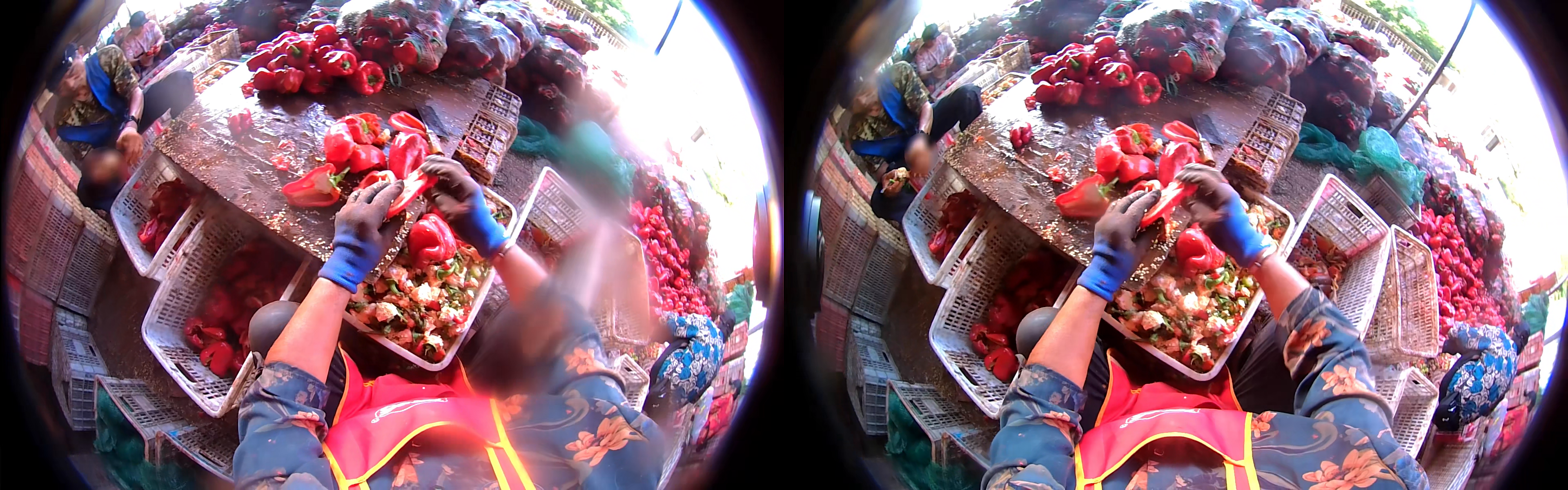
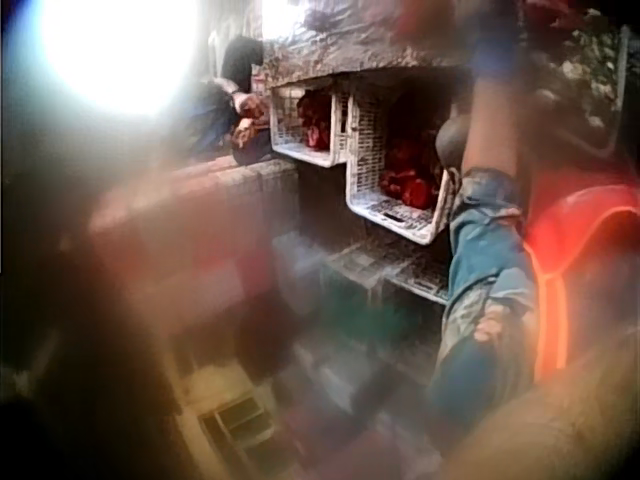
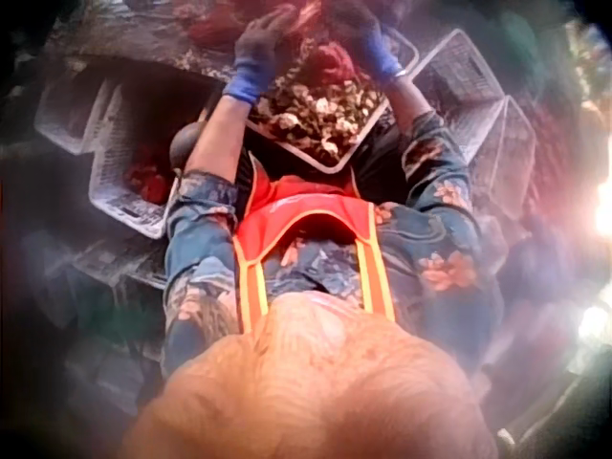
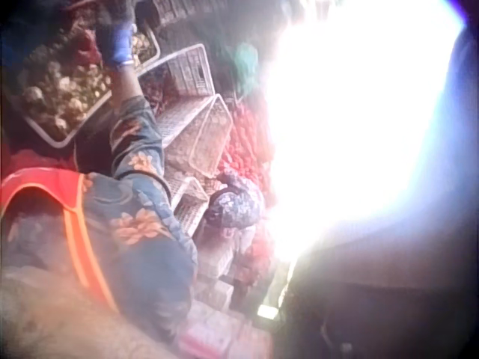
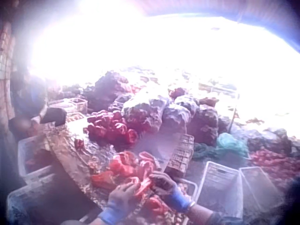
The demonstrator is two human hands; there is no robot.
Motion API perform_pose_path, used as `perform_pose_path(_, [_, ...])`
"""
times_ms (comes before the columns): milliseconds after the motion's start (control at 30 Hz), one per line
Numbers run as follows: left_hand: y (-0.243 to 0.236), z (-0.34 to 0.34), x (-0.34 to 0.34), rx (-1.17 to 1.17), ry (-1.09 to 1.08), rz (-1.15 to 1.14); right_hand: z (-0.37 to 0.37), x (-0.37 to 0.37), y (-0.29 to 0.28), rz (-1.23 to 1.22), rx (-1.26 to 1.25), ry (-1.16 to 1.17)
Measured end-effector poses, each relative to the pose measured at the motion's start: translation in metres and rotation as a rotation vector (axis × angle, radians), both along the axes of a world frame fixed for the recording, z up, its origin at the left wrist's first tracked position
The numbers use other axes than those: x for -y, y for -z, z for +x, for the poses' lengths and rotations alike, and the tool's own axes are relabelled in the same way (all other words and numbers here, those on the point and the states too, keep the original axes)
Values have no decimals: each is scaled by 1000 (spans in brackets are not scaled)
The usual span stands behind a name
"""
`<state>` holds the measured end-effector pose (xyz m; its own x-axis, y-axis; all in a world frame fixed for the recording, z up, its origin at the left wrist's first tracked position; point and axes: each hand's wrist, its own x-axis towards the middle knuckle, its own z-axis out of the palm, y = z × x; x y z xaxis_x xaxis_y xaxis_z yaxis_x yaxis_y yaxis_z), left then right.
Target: The person removes the stems and seeds from red bell peppers by hand and then chops the peppers using a large knife on a wooden surface.
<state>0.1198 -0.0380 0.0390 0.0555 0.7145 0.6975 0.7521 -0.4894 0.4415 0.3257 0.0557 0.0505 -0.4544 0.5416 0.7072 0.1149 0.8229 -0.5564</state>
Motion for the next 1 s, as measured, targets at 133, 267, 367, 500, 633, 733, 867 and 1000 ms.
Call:
perform_pose_path(133, [-1,39,24,30,107,-87,3,75,-4,-1163,-659,-226])
perform_pose_path(267, [10,68,51,-43,250,-204,8,98,-8,-1262,-733,-220])
perform_pose_path(367, [7,63,55,-16,329,-383,12,100,1,-1264,-631,-135])
perform_pose_path(500, [16,69,61,-50,285,-439,15,105,9,-1338,-638,-189])
perform_pose_path(633, [16,73,64,1,352,-474,22,107,6,-1301,-561,-186])
perform_pose_path(733, [17,70,66,200,480,-582,29,101,21,-1134,-392,-237])
perform_pose_path(867, [13,58,65,716,676,-709,37,99,20,-196,146,-129])
perform_pose_path(1000, [-12,34,65,778,436,-1134,55,80,37,-224,-38,-4])
